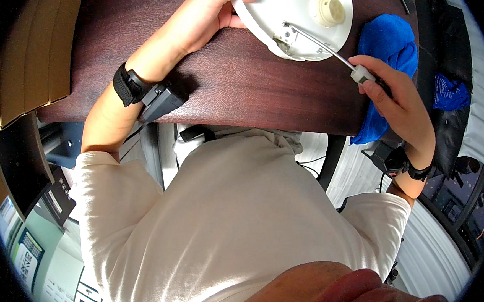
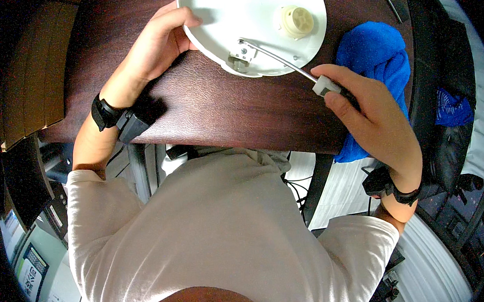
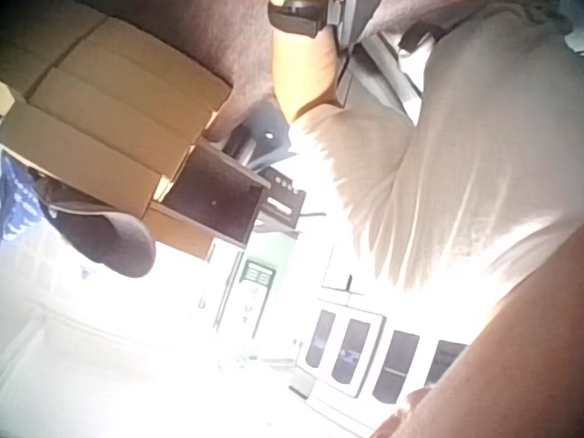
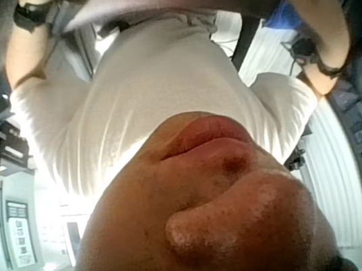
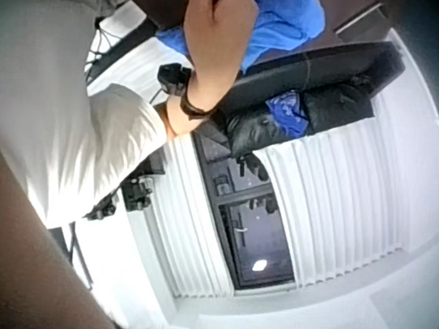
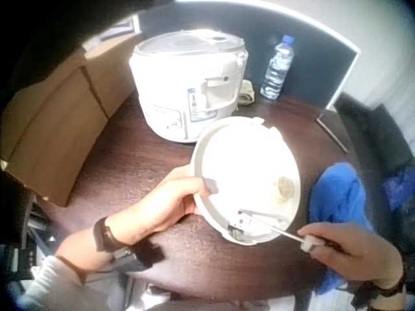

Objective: The person uses a screwdriver to tighten screws on the back of a white circular light fixture base. They rotate the fixture to access different screw locations and continue securing the mounting hardware.

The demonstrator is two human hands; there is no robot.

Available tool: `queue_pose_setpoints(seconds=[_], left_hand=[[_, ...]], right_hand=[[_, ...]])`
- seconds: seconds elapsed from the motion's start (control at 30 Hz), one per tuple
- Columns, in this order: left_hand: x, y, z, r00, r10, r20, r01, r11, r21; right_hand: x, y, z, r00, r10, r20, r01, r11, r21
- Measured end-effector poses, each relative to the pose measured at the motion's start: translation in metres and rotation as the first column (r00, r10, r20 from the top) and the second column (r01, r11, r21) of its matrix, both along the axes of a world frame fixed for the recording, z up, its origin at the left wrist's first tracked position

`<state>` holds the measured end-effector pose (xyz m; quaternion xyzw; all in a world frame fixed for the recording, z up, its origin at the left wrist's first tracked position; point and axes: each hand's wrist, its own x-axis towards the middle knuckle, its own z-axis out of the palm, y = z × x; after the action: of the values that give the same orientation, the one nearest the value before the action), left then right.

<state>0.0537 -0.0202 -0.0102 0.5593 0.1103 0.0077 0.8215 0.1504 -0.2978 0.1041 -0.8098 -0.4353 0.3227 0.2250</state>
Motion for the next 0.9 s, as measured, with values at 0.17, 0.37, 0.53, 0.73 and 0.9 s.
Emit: queue_pose_setpoints(seconds=[0.17, 0.37, 0.53, 0.73, 0.9], left_hand=[[-0.001, -0.002, 0.002, 1.000, -0.002, 0.013, 0.002, 1.000, 0.019], [0.002, 0.001, 0.013, 0.987, -0.145, 0.066, 0.156, 0.965, -0.209], [0.001, -0.004, 0.020, 0.994, -0.092, 0.057, 0.101, 0.978, -0.185], [0.000, -0.004, 0.020, 0.994, -0.091, 0.053, 0.101, 0.971, -0.215], [0.003, 0.002, 0.009, 0.980, -0.161, 0.121, 0.185, 0.955, -0.231]], right_hand=[[-0.003, 0.002, 0.001, 0.999, -0.009, 0.036, 0.010, 1.000, -0.009], [-0.015, 0.014, 0.022, 0.924, 0.088, 0.372, -0.042, 0.991, -0.130], [-0.010, 0.023, 0.037, 0.832, 0.226, 0.507, -0.066, 0.947, -0.314], [0.016, 0.029, 0.043, 0.590, 0.430, 0.683, -0.307, 0.902, -0.303], [0.016, 0.053, 0.049, 0.521, 0.440, 0.731, -0.117, 0.885, -0.450]])
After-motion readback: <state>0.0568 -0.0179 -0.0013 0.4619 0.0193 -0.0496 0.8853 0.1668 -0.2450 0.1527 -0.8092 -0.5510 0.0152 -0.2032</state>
